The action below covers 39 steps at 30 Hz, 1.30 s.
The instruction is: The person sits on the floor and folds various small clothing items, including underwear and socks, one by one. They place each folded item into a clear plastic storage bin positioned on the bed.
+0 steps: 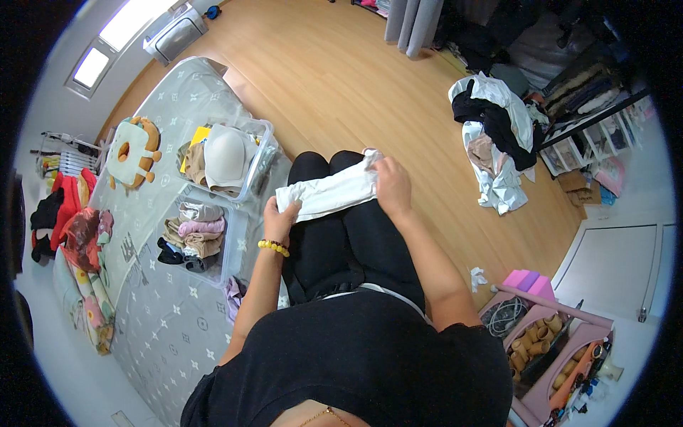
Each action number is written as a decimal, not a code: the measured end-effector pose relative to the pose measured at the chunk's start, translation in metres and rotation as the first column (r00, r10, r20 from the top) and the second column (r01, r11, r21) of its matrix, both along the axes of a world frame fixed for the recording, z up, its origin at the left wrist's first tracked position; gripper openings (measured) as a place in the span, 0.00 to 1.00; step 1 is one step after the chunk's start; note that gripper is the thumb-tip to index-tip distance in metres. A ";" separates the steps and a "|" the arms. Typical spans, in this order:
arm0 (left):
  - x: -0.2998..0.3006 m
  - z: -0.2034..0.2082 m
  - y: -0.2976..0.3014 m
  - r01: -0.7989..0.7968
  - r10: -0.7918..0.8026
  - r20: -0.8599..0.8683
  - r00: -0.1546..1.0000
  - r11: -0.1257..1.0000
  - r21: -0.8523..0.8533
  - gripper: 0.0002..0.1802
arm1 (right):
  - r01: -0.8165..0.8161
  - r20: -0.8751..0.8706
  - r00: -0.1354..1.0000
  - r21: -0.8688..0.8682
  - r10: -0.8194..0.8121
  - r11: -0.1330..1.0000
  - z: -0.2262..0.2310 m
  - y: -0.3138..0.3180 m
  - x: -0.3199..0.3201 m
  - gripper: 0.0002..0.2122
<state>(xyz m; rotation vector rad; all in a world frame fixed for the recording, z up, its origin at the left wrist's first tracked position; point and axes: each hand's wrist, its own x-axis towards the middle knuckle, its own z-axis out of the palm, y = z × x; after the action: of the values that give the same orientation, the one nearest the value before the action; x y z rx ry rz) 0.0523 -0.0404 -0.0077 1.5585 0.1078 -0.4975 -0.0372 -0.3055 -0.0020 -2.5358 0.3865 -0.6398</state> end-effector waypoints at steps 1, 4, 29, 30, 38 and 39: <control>-0.003 0.000 -0.001 -0.027 0.026 -0.006 1.000 0.998 -0.054 0.16 | -0.072 0.032 0.997 -0.049 0.074 0.996 0.002 0.007 -0.001 0.08; -0.010 -0.001 -0.007 -0.047 0.052 0.107 0.993 0.998 -0.040 0.15 | -0.154 -0.036 0.987 0.049 0.156 0.987 0.006 0.034 -0.001 0.13; -0.007 0.026 -0.069 -0.161 -0.508 0.449 0.735 0.512 0.844 0.27 | 0.185 -0.273 0.961 0.741 0.038 0.645 -0.076 -0.013 0.024 0.20; -0.004 0.023 -0.071 -0.124 -0.549 0.414 0.726 0.487 0.865 0.26 | 0.180 -0.302 0.949 0.759 0.093 0.626 -0.072 -0.011 0.028 0.18; -0.005 -0.013 -0.081 0.080 -0.199 0.382 0.903 0.949 0.306 0.11 | 0.027 0.004 1.000 0.347 -0.030 0.937 0.012 0.030 0.028 0.10; -0.008 -0.012 -0.083 0.048 -0.104 0.326 0.940 0.983 0.176 0.11 | 0.010 0.115 0.993 0.245 -0.039 0.970 0.026 0.041 0.025 0.10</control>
<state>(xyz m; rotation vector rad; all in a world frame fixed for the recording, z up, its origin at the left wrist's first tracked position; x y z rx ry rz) 0.0440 -0.1232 -0.0197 1.7945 -0.1771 -0.2826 -0.0122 -0.2647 0.0244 -2.2516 0.4276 -0.7032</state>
